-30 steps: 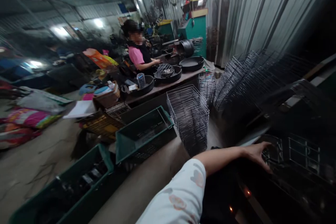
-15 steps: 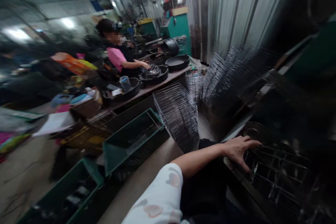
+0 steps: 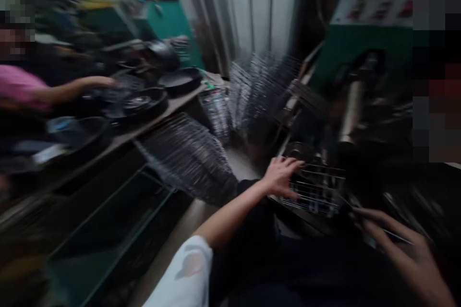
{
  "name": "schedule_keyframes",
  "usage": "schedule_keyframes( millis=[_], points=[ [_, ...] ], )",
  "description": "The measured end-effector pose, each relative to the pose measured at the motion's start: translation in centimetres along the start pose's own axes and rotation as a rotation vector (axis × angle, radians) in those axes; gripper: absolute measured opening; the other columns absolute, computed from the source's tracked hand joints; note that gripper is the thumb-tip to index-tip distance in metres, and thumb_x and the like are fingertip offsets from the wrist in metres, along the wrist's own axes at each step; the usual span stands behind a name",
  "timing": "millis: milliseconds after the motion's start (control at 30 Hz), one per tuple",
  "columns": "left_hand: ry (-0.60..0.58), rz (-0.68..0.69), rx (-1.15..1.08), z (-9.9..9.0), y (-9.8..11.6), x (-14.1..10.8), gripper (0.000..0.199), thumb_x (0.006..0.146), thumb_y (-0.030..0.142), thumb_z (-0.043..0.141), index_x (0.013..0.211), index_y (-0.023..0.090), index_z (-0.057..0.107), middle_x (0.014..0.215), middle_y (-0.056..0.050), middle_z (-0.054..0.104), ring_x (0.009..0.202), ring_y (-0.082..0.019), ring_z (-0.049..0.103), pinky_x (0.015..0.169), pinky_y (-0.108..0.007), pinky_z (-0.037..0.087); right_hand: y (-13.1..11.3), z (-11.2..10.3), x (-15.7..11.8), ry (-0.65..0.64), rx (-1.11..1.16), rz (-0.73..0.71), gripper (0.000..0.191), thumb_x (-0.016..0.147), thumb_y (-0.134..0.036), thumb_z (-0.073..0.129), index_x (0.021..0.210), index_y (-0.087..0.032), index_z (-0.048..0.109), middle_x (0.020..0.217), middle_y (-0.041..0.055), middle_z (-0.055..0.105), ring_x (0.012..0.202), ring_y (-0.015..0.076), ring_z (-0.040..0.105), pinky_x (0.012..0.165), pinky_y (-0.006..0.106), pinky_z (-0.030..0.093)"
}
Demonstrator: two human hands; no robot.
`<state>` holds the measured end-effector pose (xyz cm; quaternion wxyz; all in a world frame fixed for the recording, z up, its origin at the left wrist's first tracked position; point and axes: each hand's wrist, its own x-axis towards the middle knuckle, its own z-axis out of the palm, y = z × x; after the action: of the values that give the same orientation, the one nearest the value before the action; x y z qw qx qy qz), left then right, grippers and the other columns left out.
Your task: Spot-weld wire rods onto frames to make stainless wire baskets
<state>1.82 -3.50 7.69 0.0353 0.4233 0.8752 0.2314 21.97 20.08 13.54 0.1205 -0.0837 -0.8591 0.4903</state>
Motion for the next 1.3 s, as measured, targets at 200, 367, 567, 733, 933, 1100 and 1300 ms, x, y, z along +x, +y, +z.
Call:
schedule_keyframes(
  millis=[200, 367, 567, 733, 933, 1100, 1300],
  points=[
    [0.101, -0.014, -0.063, 0.5, 0.5, 0.0, 0.096, 0.049, 0.05, 0.087, 0.132, 0.025, 0.048, 0.136, -0.007, 0.058, 0.125, -0.035, 0.046, 0.109, -0.049, 0.035, 0.6, -0.5, 0.4, -0.108, 0.034, 0.003, 0.028, 0.097, -0.043, 0.057, 0.107, -0.023, 0.074, 0.104, 0.007, 0.074, 0.095, 0.0231, 0.071, 0.085, 0.033, 0.055],
    [0.121, -0.011, -0.026, 0.7, 2.7, 0.6, 0.09, 0.047, 0.047, 0.087, 0.126, 0.025, 0.048, 0.131, -0.007, 0.059, 0.122, -0.034, 0.047, 0.106, -0.048, 0.037, 0.7, 2.3, 1.9, -0.168, -0.111, -0.196, 0.02, 0.102, -0.028, 0.052, 0.104, -0.021, 0.07, 0.098, 0.0051, 0.072, 0.092, 0.02, 0.067, 0.083, 0.032, 0.053],
    [0.147, 0.02, 0.017, 0.4, 5.0, 1.9, 0.088, 0.047, 0.044, 0.085, 0.124, 0.023, 0.048, 0.126, -0.009, 0.06, 0.12, -0.036, 0.049, 0.105, -0.051, 0.037, 2.6, 6.0, 4.0, -0.117, -0.654, -0.497, 0.025, 0.095, -0.009, 0.051, 0.114, -0.014, 0.067, 0.101, 0.0117, 0.07, 0.098, 0.0267, 0.061, 0.091, 0.042, 0.054],
    [0.182, 0.02, 0.035, -0.2, 5.2, 2.1, 0.087, 0.048, 0.042, 0.082, 0.124, 0.021, 0.047, 0.126, -0.009, 0.061, 0.12, -0.036, 0.049, 0.107, -0.052, 0.036, 3.0, 6.3, 3.1, -0.083, -0.929, -0.617, 0.04, 0.091, -0.001, 0.048, 0.128, -0.004, 0.062, 0.116, 0.0163, 0.069, 0.102, 0.03, 0.06, 0.092, 0.042, 0.056],
    [0.194, 0.018, 0.01, 0.0, 5.1, 2.5, 0.09, 0.046, 0.043, 0.084, 0.126, 0.022, 0.047, 0.128, -0.009, 0.059, 0.12, -0.035, 0.049, 0.107, -0.049, 0.038, 3.9, 5.8, 2.8, -0.032, -0.872, -0.645, 0.043, 0.091, 0.0, 0.044, 0.129, -0.006, 0.063, 0.118, 0.0153, 0.07, 0.106, 0.0281, 0.061, 0.098, 0.045, 0.054],
    [0.188, -0.001, -0.003, 0.3, 4.7, 4.1, 0.091, 0.046, 0.042, 0.085, 0.126, 0.021, 0.048, 0.125, -0.009, 0.059, 0.12, -0.035, 0.048, 0.107, -0.049, 0.038, 4.6, 5.2, 4.3, -0.034, -0.749, -0.587, 0.049, 0.089, 0.0, 0.043, 0.133, -0.011, 0.062, 0.121, 0.0143, 0.069, 0.109, 0.0276, 0.062, 0.1, 0.048, 0.053],
    [0.202, -0.002, -0.017, -0.1, 4.2, 5.1, 0.091, 0.046, 0.044, 0.085, 0.126, 0.024, 0.047, 0.123, -0.008, 0.06, 0.119, -0.034, 0.05, 0.107, -0.049, 0.038, 4.9, 5.2, 5.7, -0.044, -0.704, -0.562, 0.051, 0.089, -0.001, 0.044, 0.135, -0.017, 0.061, 0.124, 0.0118, 0.068, 0.11, 0.0267, 0.062, 0.104, 0.051, 0.049]
  ],
)
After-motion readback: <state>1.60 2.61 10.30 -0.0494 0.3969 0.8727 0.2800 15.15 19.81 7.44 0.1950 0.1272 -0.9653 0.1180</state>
